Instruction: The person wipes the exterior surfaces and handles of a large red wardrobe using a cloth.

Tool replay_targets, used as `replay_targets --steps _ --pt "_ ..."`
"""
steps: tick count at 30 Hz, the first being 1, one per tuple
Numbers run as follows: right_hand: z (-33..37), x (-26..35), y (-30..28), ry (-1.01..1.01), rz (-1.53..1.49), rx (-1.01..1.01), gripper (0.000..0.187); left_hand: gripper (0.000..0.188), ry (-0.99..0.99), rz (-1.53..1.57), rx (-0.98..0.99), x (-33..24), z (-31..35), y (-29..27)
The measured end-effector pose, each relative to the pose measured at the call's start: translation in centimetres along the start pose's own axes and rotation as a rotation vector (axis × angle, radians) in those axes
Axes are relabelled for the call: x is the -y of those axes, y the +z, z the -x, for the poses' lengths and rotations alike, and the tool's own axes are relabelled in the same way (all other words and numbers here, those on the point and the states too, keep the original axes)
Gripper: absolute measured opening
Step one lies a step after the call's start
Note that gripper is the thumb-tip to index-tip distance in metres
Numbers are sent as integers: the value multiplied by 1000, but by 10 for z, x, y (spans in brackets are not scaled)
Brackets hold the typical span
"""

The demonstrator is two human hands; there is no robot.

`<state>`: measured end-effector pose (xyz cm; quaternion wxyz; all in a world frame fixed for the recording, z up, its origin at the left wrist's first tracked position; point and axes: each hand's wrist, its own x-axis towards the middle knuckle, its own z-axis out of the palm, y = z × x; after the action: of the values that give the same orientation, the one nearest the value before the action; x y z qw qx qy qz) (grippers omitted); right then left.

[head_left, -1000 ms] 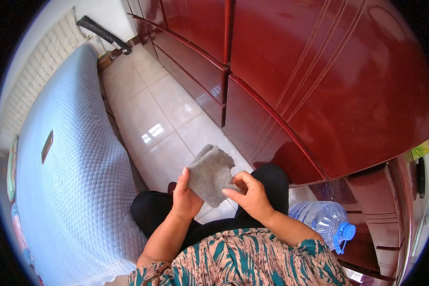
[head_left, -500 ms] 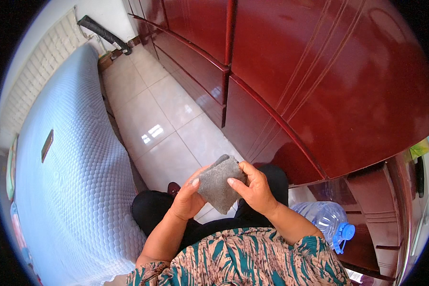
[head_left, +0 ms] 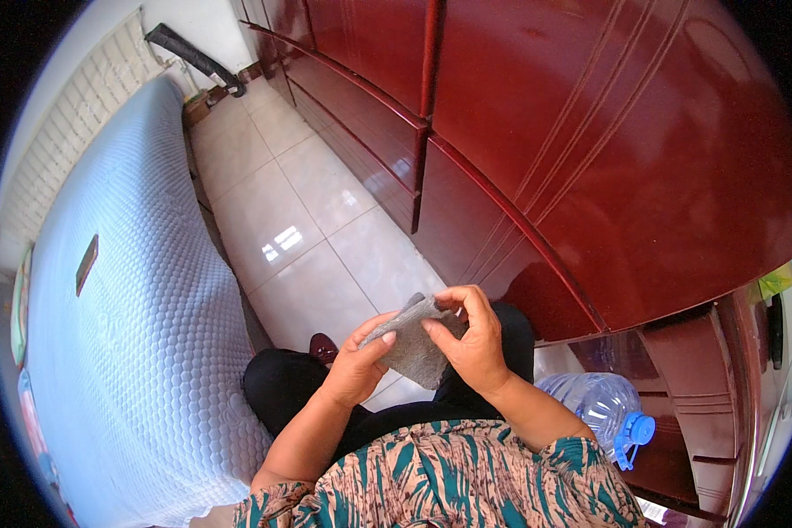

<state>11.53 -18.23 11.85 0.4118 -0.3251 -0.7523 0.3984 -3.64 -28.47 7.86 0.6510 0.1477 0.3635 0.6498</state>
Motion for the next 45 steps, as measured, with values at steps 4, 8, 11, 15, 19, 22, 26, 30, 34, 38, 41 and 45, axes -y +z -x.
replay_targets --steps 4,8,11,15,19,22,26,30,34,38,41,45 --pt "-7 5 -4 23 -100 12 23 36 -10 14 32 -3 1 -2" --pt "-6 -3 -5 -19 -60 59 25 39 5 -7 26 -3 1 -1" --pt "-2 -8 -3 -260 173 -33 25 41 21 32 26 -4 -1 5" --pt "-1 -3 -7 -398 192 49 26 42 44 55 24 -5 -2 7" --pt "-1 -1 1 -80 -45 138 16 47 35 -15 21 -9 0 10" --pt "-3 -7 -6 176 -190 275 16 53 12 -39 54 -9 0 11" --pt "-5 -9 -6 247 -287 313 14 59 37 -74 109 -10 0 12" --pt "-6 -12 1 54 -63 208 14 62 18 -143 90 -6 0 7" --pt "-13 -12 -1 -185 124 126 14 64 -76 -72 112 -12 0 3" --pt "-8 -22 -2 163 -194 225 20 66 -29 -67 112 -15 -4 3" --pt "-8 -19 -1 144 -156 147 19 66 189 -265 4 -9 -5 5" --pt "-10 -16 -5 113 -123 194 18 53 440 -755 13 -9 -7 -1"
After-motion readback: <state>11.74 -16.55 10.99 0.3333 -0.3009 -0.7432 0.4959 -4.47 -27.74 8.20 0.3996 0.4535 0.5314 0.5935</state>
